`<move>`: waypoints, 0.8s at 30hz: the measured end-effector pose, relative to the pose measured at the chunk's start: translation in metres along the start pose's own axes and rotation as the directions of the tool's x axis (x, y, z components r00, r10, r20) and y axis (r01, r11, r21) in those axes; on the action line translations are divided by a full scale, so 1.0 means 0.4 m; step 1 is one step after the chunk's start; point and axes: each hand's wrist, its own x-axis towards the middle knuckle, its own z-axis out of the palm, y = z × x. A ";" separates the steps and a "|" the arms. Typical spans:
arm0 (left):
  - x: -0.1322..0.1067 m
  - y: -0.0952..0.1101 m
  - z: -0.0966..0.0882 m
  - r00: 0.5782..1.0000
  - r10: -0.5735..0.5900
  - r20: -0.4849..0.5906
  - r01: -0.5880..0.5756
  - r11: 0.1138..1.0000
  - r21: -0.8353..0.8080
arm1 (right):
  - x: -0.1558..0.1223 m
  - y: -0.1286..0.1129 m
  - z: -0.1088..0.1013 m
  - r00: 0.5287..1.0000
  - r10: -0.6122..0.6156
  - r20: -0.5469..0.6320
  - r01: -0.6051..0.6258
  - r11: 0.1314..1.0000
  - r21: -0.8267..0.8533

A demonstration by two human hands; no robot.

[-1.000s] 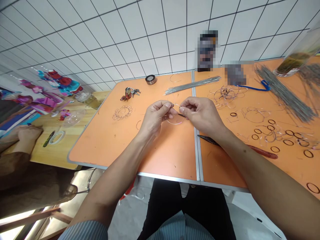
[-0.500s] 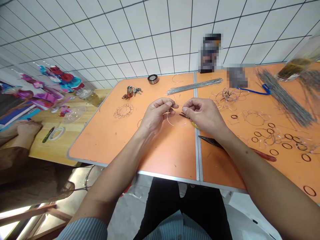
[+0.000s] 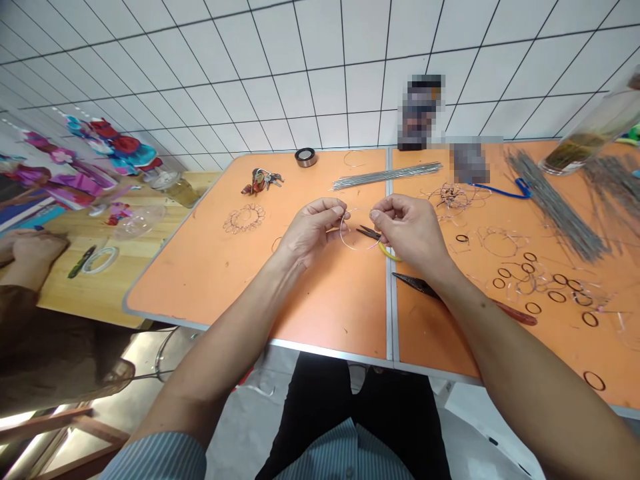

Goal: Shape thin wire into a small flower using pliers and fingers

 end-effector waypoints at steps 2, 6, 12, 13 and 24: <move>-0.003 0.001 0.001 1.000 0.014 0.000 -0.014 1.000 0.012 | 0.000 -0.001 -0.001 1.000 -0.001 -0.013 0.002 1.000 0.021; -0.011 0.005 0.007 0.999 0.031 0.017 -0.031 0.999 0.031 | -0.001 -0.008 -0.002 1.000 -0.005 -0.022 0.005 1.000 0.012; -0.013 0.005 0.009 0.998 0.034 0.053 -0.036 0.999 0.041 | -0.003 -0.014 0.002 1.000 0.003 -0.011 -0.004 1.000 -0.030; -0.013 0.005 0.008 0.998 0.028 0.059 -0.031 0.999 0.040 | -0.003 -0.014 0.003 1.000 0.001 -0.005 -0.001 0.999 -0.033; -0.006 -0.006 0.006 0.996 -0.015 0.083 0.017 1.000 -0.024 | -0.002 -0.008 -0.001 0.998 0.005 0.069 0.002 0.995 -0.101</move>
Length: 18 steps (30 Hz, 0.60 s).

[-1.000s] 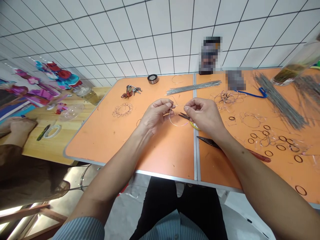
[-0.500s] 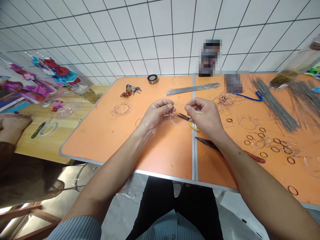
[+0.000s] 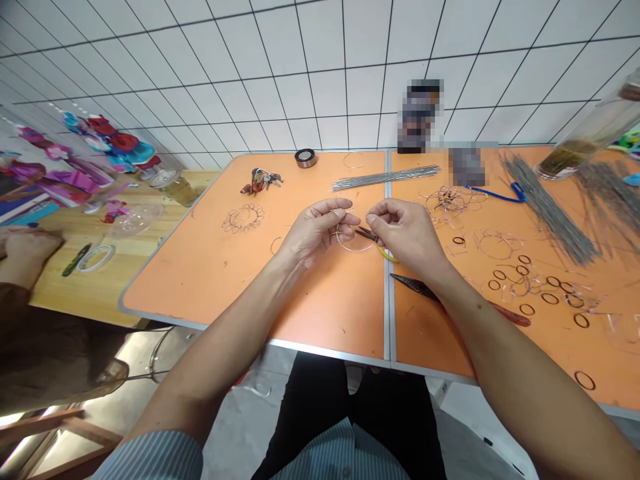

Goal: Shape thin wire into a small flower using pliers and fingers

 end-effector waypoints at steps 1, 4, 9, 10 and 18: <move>0.000 -0.001 0.000 1.000 0.001 0.002 -0.001 1.000 -0.003 | 0.001 0.004 0.001 1.000 -0.007 0.006 0.007 1.000 -0.010; -0.001 -0.004 0.001 1.000 0.002 0.028 -0.002 1.000 -0.003 | 0.001 0.010 0.007 0.999 -0.045 -0.004 0.045 0.999 0.023; -0.007 -0.007 0.007 0.996 -0.023 0.085 0.021 0.999 0.030 | -0.009 0.001 0.020 0.998 -0.057 -0.011 0.058 0.988 0.140; -0.008 -0.007 0.008 0.996 -0.019 0.091 0.016 0.999 0.035 | -0.011 -0.002 0.021 0.999 -0.046 -0.011 0.048 0.988 0.150; -0.006 -0.020 0.004 0.979 0.071 0.193 -0.090 0.992 0.091 | -0.012 -0.010 0.016 0.999 0.033 -0.021 -0.029 0.987 0.161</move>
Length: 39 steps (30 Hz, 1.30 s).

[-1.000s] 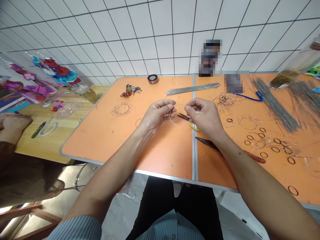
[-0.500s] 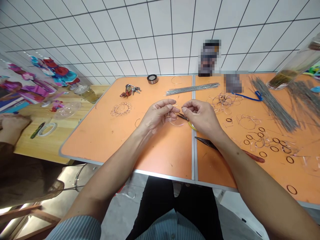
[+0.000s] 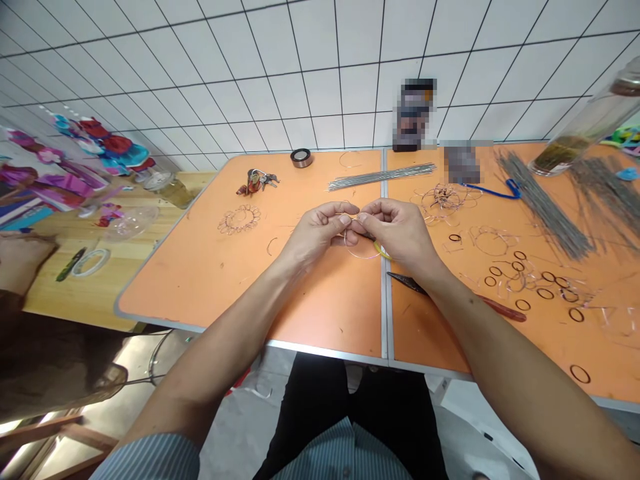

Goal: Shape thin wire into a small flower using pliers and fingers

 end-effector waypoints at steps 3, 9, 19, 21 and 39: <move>0.005 -0.010 -0.004 0.999 0.021 0.025 -0.021 1.000 -0.002 | -0.001 -0.001 -0.002 1.000 0.008 0.002 -0.008 1.000 -0.001; 0.005 -0.007 0.000 0.999 -0.025 -0.028 0.026 0.999 0.031 | -0.006 -0.009 0.000 0.999 0.036 0.025 -0.036 0.999 0.015; -0.010 0.011 0.015 0.997 0.001 -0.072 0.005 0.996 0.089 | -0.007 -0.017 0.000 0.998 0.038 0.045 -0.037 0.998 -0.041; -0.011 0.013 0.017 0.995 -0.002 -0.096 0.010 0.996 0.085 | -0.007 -0.015 0.000 0.997 0.044 0.062 -0.043 0.999 -0.022; -0.003 0.012 -0.009 0.984 -0.168 -0.053 0.170 0.985 0.042 | 0.007 0.020 -0.008 0.990 0.076 0.115 -0.094 0.983 0.157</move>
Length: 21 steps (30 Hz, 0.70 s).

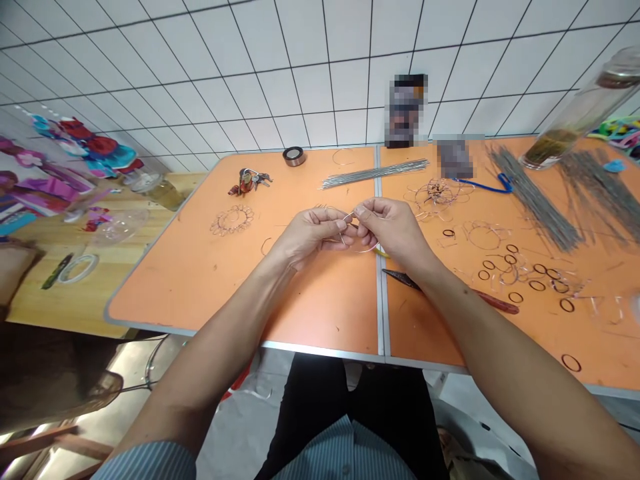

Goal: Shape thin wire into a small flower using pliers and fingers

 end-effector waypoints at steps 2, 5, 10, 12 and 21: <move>0.001 0.000 0.000 1.000 -0.001 -0.006 0.001 1.000 -0.014 | 0.001 -0.002 0.001 1.000 0.008 -0.005 -0.008 1.000 0.008; -0.001 0.004 0.003 0.999 0.007 -0.053 -0.010 0.998 -0.062 | 0.003 -0.002 0.001 0.999 0.024 -0.025 -0.024 1.000 0.011; -0.002 0.010 0.008 0.992 0.008 -0.128 -0.024 0.993 -0.117 | 0.007 0.009 -0.004 0.999 0.020 -0.041 -0.019 1.000 0.022; -0.001 0.011 0.008 0.990 0.014 -0.141 -0.031 0.992 -0.119 | 0.009 0.014 -0.006 1.000 0.009 -0.029 -0.008 0.999 0.035; 0.000 0.014 0.005 0.995 0.040 -0.090 -0.052 0.989 -0.135 | 0.010 0.008 -0.008 0.998 0.060 -0.033 -0.058 0.996 0.065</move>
